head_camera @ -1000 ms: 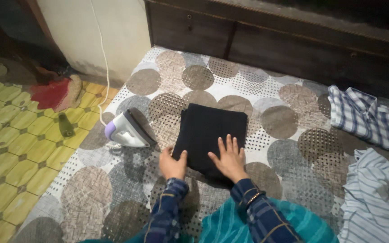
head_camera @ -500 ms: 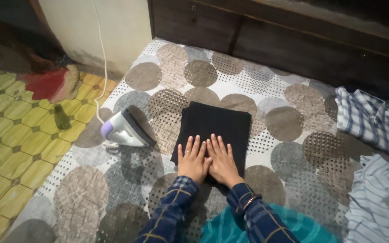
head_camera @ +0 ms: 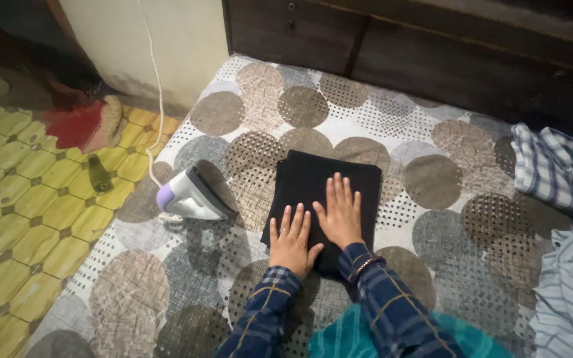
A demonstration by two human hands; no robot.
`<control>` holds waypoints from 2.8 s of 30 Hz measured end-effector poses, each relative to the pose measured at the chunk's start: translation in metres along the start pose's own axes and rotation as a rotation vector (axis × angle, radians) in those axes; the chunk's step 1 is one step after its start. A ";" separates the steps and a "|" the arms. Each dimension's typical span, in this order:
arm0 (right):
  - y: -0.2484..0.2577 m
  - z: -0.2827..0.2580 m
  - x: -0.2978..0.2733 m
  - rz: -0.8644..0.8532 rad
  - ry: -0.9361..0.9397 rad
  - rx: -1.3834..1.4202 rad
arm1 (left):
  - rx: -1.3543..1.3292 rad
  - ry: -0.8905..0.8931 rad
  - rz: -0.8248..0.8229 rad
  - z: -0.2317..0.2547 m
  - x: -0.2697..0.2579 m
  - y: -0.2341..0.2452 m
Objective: The person irons a pair of black trousers on a bed, then folds them and places them aside. The person then picks up a striped shirt and begins to unfold and smooth it out on the bed.
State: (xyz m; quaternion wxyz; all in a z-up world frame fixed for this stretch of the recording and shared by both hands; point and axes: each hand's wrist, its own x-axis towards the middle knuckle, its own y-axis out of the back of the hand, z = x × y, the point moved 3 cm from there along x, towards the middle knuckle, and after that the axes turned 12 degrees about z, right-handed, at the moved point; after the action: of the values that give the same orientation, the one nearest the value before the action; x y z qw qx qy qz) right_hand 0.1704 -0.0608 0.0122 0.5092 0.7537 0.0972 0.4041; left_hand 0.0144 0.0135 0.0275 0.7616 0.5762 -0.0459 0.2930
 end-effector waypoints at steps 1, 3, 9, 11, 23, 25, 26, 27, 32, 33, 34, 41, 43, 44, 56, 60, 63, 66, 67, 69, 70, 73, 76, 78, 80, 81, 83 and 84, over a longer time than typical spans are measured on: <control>0.001 0.000 -0.001 0.002 -0.053 -0.032 | -0.001 0.004 0.002 0.000 0.000 0.000; 0.003 0.001 -0.005 0.009 -0.125 -0.073 | 0.003 0.005 -0.014 0.000 -0.001 0.001; 0.014 0.000 -0.039 -0.039 -0.169 -0.123 | 0.024 -0.002 -0.072 -0.004 -0.003 0.001; 0.018 -0.005 -0.052 -0.104 -0.173 -0.142 | 0.028 -0.002 -0.086 -0.005 -0.007 0.001; 0.014 -0.010 -0.094 -0.422 0.041 -0.064 | -0.152 0.055 -0.130 -0.003 -0.023 0.014; 0.005 -0.001 -0.088 -0.470 0.080 -0.021 | -0.246 0.064 -0.151 0.005 -0.003 0.039; 0.000 -0.001 -0.086 -0.496 0.099 -0.001 | -0.236 0.020 0.016 0.010 0.008 0.062; -0.001 -0.002 -0.083 -0.433 0.074 0.135 | -0.225 -0.031 0.183 0.015 0.020 0.088; 0.025 -0.014 -0.063 -0.241 -0.044 0.424 | -0.328 0.091 0.771 -0.026 0.040 0.207; 0.031 -0.015 -0.061 -0.223 -0.054 0.444 | -0.275 0.132 0.852 -0.043 0.040 0.219; 0.035 -0.016 -0.059 -0.206 -0.064 0.464 | -0.204 0.236 0.879 -0.060 0.038 0.224; 0.022 -0.017 -0.062 -0.149 -0.102 0.464 | -0.179 0.597 0.639 -0.193 0.032 0.156; 0.021 -0.018 -0.063 -0.119 -0.074 0.464 | -0.251 0.501 0.728 -0.220 0.027 0.129; 0.022 -0.018 -0.063 -0.102 -0.061 0.462 | -0.268 0.545 0.687 -0.235 0.027 0.118; 0.049 0.016 -0.053 -0.046 -0.382 0.466 | -0.136 0.434 0.435 -0.141 0.094 0.148; 0.056 0.018 -0.039 0.096 -0.402 0.538 | -0.213 0.590 0.407 -0.090 0.109 0.152; 0.072 0.010 -0.028 0.147 -0.483 0.578 | -0.282 0.551 0.296 -0.052 0.122 0.125; 0.098 -0.003 -0.021 0.214 -0.533 0.633 | -0.373 0.551 0.195 -0.017 0.118 0.085; 0.104 -0.006 -0.021 0.227 -0.560 0.725 | -0.388 0.576 0.174 -0.010 0.117 0.073; 0.111 -0.012 -0.020 0.223 -0.580 0.850 | -0.418 0.628 0.129 0.004 0.114 0.053; 0.112 -0.015 -0.020 0.207 -0.573 0.884 | -0.427 0.631 0.109 0.012 0.113 0.046; 0.105 -0.026 -0.018 0.109 -0.527 0.884 | -0.468 0.614 0.021 0.027 0.112 0.039; 0.087 -0.031 -0.015 -0.043 -0.551 0.716 | -0.540 0.529 -0.060 0.028 0.109 0.042; 0.073 -0.033 -0.013 -0.069 -0.554 0.615 | -0.585 0.452 0.004 0.025 0.101 0.045; 0.060 -0.035 -0.007 -0.015 -0.515 0.569 | -0.566 0.408 0.095 0.023 0.094 0.052; 0.052 -0.038 -0.002 0.003 -0.496 0.550 | -0.556 0.387 0.141 0.022 0.091 0.057; 0.037 -0.046 0.012 0.041 -0.456 0.515 | -0.656 0.424 0.155 0.017 0.087 0.069; 0.031 -0.047 0.020 -0.016 -0.471 0.518 | -0.706 0.440 0.163 0.015 0.087 0.076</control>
State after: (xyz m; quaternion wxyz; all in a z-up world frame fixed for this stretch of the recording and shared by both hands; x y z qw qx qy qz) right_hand 0.1418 -0.0312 0.0560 0.3126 0.9296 0.0825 0.1771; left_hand 0.0519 0.0465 0.1325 0.8783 0.1981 -0.0250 0.4344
